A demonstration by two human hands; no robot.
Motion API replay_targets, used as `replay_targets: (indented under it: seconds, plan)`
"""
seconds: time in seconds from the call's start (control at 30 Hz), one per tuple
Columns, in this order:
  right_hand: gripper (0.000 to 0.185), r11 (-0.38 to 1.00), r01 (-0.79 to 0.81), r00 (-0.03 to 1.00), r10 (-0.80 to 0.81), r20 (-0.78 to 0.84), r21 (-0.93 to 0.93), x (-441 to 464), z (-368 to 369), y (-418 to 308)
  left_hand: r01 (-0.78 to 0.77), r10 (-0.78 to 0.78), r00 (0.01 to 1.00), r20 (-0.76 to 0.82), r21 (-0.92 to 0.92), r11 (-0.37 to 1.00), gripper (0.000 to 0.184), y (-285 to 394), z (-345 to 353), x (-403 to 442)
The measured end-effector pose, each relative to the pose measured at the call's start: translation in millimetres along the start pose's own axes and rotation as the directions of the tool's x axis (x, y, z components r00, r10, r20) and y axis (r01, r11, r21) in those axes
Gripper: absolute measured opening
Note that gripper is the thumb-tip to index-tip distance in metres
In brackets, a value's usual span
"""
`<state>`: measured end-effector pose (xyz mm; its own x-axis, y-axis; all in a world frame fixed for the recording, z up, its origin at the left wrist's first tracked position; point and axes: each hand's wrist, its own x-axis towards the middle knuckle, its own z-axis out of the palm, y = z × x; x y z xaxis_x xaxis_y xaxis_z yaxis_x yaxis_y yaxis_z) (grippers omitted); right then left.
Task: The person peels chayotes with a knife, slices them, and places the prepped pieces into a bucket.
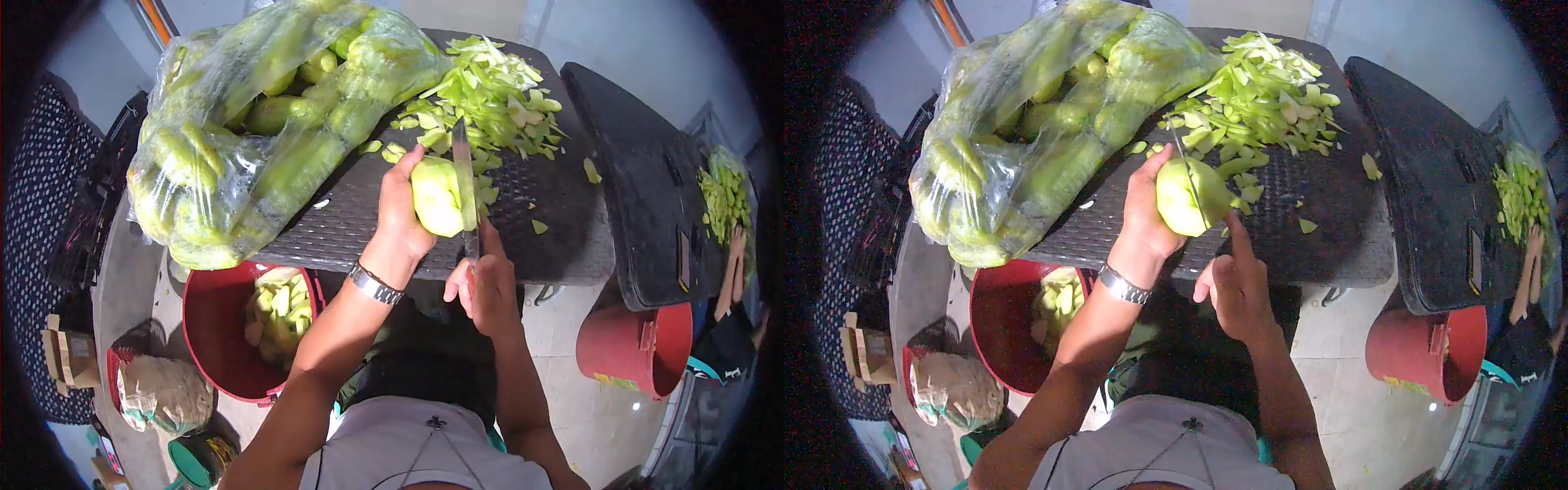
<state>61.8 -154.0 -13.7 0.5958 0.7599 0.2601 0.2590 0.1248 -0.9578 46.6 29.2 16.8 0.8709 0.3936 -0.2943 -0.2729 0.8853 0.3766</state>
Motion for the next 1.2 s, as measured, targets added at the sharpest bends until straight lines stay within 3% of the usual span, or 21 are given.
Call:
replay_targets:
  seconds: [0.13,0.33,0.47,0.57,0.77,0.87,0.97,1.07,1.17,1.2]
  plan:
    - [0.082,1.000,0.000,1.000,-0.001,0.008,0.026,2,1,-1,0.074,-0.074,0.997,0.012,0.020,0.997,0.029,4,-3,-1]
    - [0.076,0.999,0.002,1.000,-0.003,0.014,0.044,-2,3,12,0.016,-0.020,1.000,0.022,0.150,0.989,0.031,4,-8,-8]
    - [0.076,0.999,0.003,1.000,-0.003,0.015,0.037,-1,2,16,-0.016,0.016,1.000,0.001,0.121,0.993,0.024,1,-14,-6]
    - [0.097,0.999,-0.046,0.999,0.046,0.025,0.010,1,5,5,-0.050,0.057,0.997,-0.056,0.128,0.991,0.023,0,-19,-1]
    - [0.094,1.000,-0.016,0.998,0.015,0.064,0.012,1,1,10,-0.082,0.084,0.996,-0.007,0.147,0.986,0.024,-4,-21,3]
    - [0.083,0.996,-0.039,0.997,0.034,0.064,0.080,0,-2,17,-0.077,0.080,0.997,-0.013,0.153,0.985,0.022,-6,-23,5]
    - [0.057,0.990,-0.140,0.988,0.141,0.067,-0.017,8,-15,6,-0.059,0.066,0.996,-0.053,0.114,0.992,0.019,-4,-26,6]
    - [0.047,0.943,-0.037,0.989,-0.013,-0.149,-0.330,0,2,0,-0.024,0.027,0.998,-0.062,0.050,0.998,0.026,6,-21,3]
    - [0.039,0.835,0.136,0.960,-0.243,-0.136,-0.533,-4,11,5,-0.062,0.065,0.994,-0.085,0.037,0.997,0.027,1,-21,3]
    - [0.028,0.778,0.161,0.953,-0.282,-0.108,-0.607,0,11,3,-0.051,0.054,0.995,-0.084,0.045,0.998,0.025,1,-22,4]
